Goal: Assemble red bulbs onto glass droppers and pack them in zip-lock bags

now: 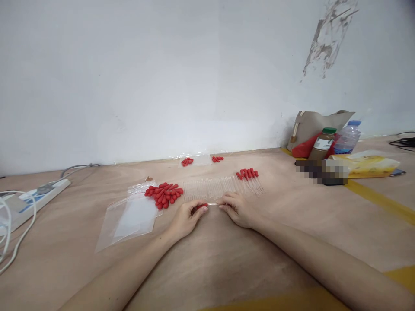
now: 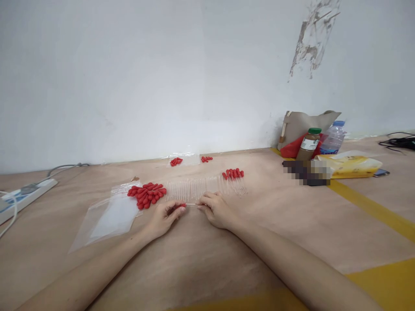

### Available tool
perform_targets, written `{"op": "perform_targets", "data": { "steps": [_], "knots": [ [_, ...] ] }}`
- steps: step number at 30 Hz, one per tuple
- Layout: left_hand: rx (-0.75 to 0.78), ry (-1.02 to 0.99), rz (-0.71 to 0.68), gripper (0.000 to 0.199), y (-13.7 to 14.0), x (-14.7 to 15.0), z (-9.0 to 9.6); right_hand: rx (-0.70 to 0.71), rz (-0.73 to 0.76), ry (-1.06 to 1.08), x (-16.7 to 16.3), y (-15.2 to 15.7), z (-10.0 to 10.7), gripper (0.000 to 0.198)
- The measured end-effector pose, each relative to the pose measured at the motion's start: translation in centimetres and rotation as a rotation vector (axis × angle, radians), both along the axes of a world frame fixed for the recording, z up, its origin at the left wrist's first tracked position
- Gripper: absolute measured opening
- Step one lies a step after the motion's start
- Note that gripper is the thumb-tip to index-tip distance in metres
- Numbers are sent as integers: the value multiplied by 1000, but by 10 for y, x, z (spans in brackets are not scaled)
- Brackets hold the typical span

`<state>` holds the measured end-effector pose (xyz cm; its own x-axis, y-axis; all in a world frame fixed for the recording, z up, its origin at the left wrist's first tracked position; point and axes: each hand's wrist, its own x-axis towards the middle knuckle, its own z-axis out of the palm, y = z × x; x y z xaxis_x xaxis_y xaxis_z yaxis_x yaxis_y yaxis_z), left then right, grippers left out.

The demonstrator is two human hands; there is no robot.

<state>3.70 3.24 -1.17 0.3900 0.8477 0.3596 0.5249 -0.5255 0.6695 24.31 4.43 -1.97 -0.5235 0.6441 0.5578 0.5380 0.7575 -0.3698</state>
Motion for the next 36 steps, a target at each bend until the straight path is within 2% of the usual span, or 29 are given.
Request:
{"op": "perform_targets", "data": {
  "steps": [7,17,26,32,36],
  "knots": [
    [96,46,-60,19,-6,-2,1,25,69,-38,3,5,2,18],
    [150,128,-57,22,-9,-4,1,138,18,-109,-4,-5,-2,21],
    [165,190,-104,20,-13,-2,6,129,25,-113,-14,-8,-6,22],
    [181,205,-110,18,-8,-4,7,129,-3,-169,-17,-8,-2,23],
    [217,184,-108,17,-7,-7,9,205,-62,-259,-16,-13,5,20]
  ]
}}
